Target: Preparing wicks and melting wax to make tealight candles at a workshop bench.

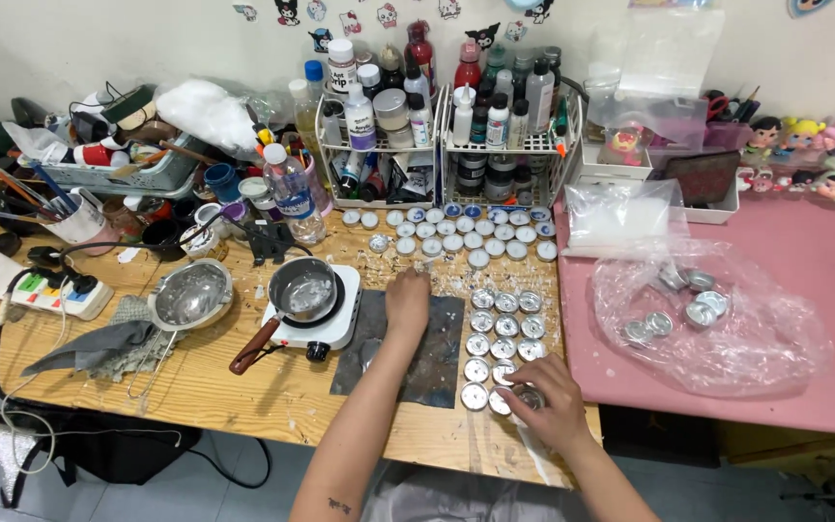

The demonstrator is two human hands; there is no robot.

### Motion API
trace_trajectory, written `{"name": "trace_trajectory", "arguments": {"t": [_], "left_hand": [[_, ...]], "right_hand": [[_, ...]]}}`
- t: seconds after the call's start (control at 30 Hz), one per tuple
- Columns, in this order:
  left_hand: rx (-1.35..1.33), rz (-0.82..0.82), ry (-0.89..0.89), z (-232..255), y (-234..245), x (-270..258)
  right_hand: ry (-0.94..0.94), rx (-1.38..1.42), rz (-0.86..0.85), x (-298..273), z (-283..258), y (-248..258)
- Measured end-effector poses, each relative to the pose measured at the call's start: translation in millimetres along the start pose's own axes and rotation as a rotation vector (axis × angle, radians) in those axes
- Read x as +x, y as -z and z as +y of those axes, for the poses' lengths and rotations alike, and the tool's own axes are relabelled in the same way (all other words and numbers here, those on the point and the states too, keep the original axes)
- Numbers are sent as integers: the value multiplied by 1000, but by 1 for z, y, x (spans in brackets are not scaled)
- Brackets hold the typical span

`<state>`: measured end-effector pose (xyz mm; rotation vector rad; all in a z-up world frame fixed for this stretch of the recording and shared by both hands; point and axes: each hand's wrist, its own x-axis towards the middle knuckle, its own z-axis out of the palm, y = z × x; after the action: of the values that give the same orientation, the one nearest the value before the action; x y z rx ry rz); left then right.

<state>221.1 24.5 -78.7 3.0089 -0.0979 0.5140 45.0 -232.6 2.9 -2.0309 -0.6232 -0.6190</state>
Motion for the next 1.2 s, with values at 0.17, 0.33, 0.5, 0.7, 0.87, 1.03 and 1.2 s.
{"name": "trace_trajectory", "arguments": {"t": [0.17,0.33,0.5,0.7,0.87,1.03,1.2], "left_hand": [[-411,72,-35,31,108,-33],[-822,91,-84,66,163,-82],[-1459,-95,33,82,147,-126],[-1743,-69,171,93,108,-174],[-1691,-94,164,94,115,-195],[-1683,-123,134,97,113,-205],[-1796,-221,211,101,96,-213]], "right_hand": [[-35,40,56,-6,13,-3],[-177,74,117,-1,-7,5],[-392,274,46,3,-57,6],[-71,119,175,-28,-47,-14],[-218,166,96,-40,-58,-3],[-175,147,5,-45,-59,13],[-529,694,-41,-72,-25,7]]}}
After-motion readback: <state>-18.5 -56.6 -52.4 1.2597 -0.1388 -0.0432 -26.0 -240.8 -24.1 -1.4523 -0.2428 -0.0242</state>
